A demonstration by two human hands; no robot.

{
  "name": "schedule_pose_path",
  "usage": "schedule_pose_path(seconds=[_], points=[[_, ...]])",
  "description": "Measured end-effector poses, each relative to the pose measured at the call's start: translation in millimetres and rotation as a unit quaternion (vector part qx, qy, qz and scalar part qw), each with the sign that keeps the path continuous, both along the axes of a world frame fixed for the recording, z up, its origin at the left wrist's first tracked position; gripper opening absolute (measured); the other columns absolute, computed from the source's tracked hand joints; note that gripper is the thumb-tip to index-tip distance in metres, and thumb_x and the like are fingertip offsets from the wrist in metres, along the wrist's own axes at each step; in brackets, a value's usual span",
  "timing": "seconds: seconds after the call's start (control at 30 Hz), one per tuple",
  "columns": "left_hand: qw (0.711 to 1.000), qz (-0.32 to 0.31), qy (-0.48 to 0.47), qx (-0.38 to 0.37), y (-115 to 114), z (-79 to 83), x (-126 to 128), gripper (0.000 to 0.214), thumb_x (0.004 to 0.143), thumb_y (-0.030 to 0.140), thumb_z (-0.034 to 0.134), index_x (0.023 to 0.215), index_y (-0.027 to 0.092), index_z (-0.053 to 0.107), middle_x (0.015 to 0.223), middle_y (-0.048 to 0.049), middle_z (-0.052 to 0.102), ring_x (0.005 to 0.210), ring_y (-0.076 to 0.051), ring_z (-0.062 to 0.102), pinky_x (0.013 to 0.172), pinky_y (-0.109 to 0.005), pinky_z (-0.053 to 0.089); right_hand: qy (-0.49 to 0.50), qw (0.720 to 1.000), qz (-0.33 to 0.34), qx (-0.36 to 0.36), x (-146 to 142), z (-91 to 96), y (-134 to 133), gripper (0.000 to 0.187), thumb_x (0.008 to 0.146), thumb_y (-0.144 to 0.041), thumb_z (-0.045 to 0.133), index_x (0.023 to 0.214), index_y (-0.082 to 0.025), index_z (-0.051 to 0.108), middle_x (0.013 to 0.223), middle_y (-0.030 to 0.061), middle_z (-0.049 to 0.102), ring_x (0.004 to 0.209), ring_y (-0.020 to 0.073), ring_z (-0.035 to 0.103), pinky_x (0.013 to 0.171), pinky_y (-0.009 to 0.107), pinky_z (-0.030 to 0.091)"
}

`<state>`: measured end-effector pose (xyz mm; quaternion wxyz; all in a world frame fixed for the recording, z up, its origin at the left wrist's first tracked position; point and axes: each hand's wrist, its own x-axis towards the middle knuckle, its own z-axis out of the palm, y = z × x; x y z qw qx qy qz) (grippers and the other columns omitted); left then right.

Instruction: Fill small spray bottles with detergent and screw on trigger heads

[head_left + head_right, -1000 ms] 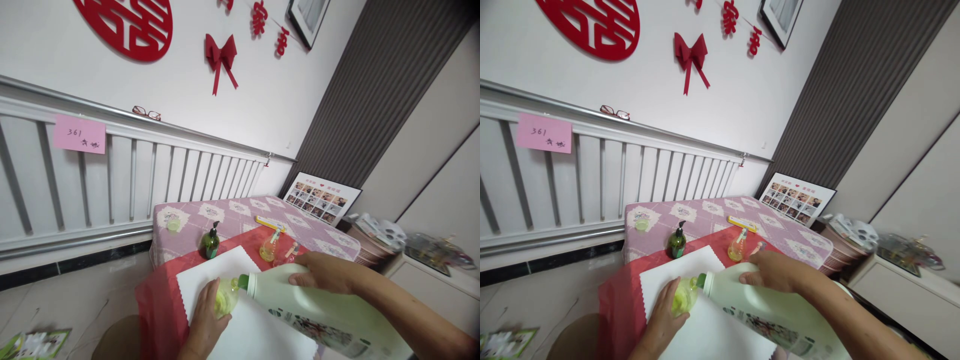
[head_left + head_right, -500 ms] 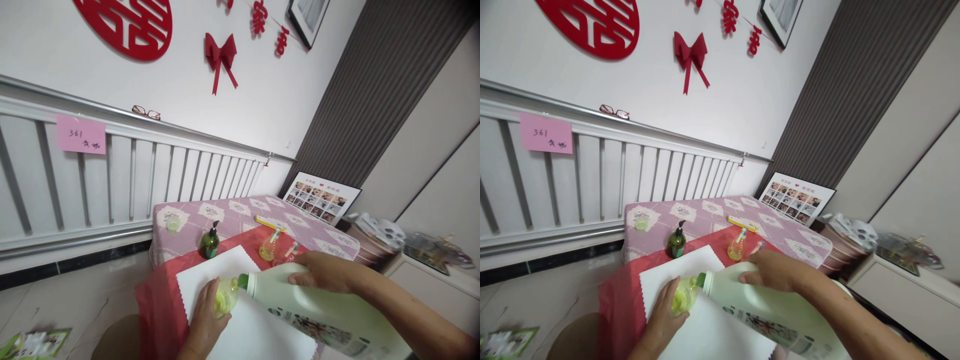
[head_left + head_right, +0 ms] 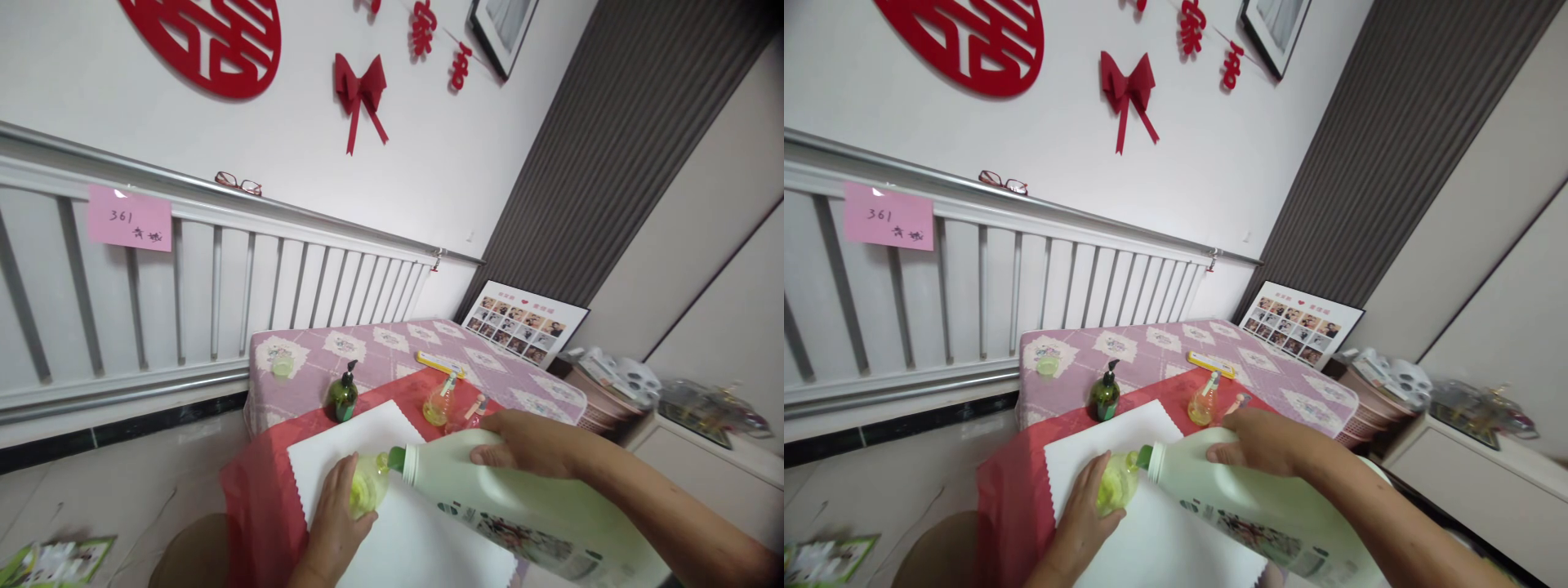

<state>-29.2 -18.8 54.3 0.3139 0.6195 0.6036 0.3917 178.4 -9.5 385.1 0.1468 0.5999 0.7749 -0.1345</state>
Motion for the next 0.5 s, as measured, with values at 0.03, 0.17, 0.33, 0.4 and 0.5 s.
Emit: schedule_pose_path(seconds=[0.03, 0.17, 0.33, 0.4, 0.5], points=[[1.000, 0.001, 0.000, -0.001, 0.0, 0.2, 0.0, 0.087, 0.066, 0.025, 0.059, 0.147, 0.014, 0.030, 0.155, -0.0116, 0.037, 0.145, -0.023, 0.030, 0.122, -0.036, 0.024, -0.001, 1.000, 0.000, -0.001, -0.2, 0.1, 0.0, 0.045, 0.082, -0.053, 0.053, 0.100, -0.015, 0.068, 0.109, 0.0174, 0.073, 0.098, 0.0368, 0.068, 0.082, 0.048, 0.051], [1.000, -0.004, -0.001, -0.003, 0.7, -0.9, -0.5, 0.087, 0.066, 0.026, 0.060, 0.147, 0.015, 0.030, 0.155, -0.0112, 0.038, 0.145, -0.023, 0.031, 0.122, -0.036, 0.026, -0.012, 1.000, 0.003, 0.006, -1.5, 1.3, -2.3, 0.045, 0.082, -0.052, 0.052, 0.099, -0.014, 0.069, 0.107, 0.0186, 0.073, 0.096, 0.0379, 0.068, 0.081, 0.048, 0.052], [1.000, 0.002, 0.000, -0.001, 2.3, -3.3, -0.4, 0.087, 0.065, 0.025, 0.060, 0.146, 0.015, 0.031, 0.155, -0.0104, 0.038, 0.145, -0.024, 0.031, 0.122, -0.035, 0.025, -0.004, 1.000, 0.006, 0.003, -0.9, 0.6, -2.4, 0.044, 0.083, -0.052, 0.053, 0.101, -0.015, 0.069, 0.109, 0.0178, 0.073, 0.098, 0.0369, 0.068, 0.083, 0.048, 0.052], [1.000, 0.001, 0.000, -0.002, 2.3, -3.0, -0.1, 0.086, 0.066, 0.025, 0.060, 0.146, 0.015, 0.031, 0.155, -0.0106, 0.038, 0.144, -0.023, 0.031, 0.122, -0.035, 0.025, 0.000, 1.000, 0.006, 0.000, -0.2, -0.2, -1.3, 0.043, 0.083, -0.052, 0.053, 0.101, -0.016, 0.069, 0.110, 0.0170, 0.074, 0.098, 0.0365, 0.068, 0.082, 0.046, 0.052], [1.000, 0.001, 0.000, -0.003, 1.9, -2.2, 0.2, 0.086, 0.066, 0.026, 0.060, 0.146, 0.016, 0.031, 0.155, -0.0099, 0.039, 0.144, -0.023, 0.032, 0.122, -0.034, 0.026, -0.003, 1.000, 0.006, -0.001, 0.1, -0.5, -0.7, 0.044, 0.083, -0.052, 0.053, 0.101, -0.015, 0.069, 0.110, 0.0174, 0.073, 0.098, 0.0365, 0.068, 0.082, 0.046, 0.053]])
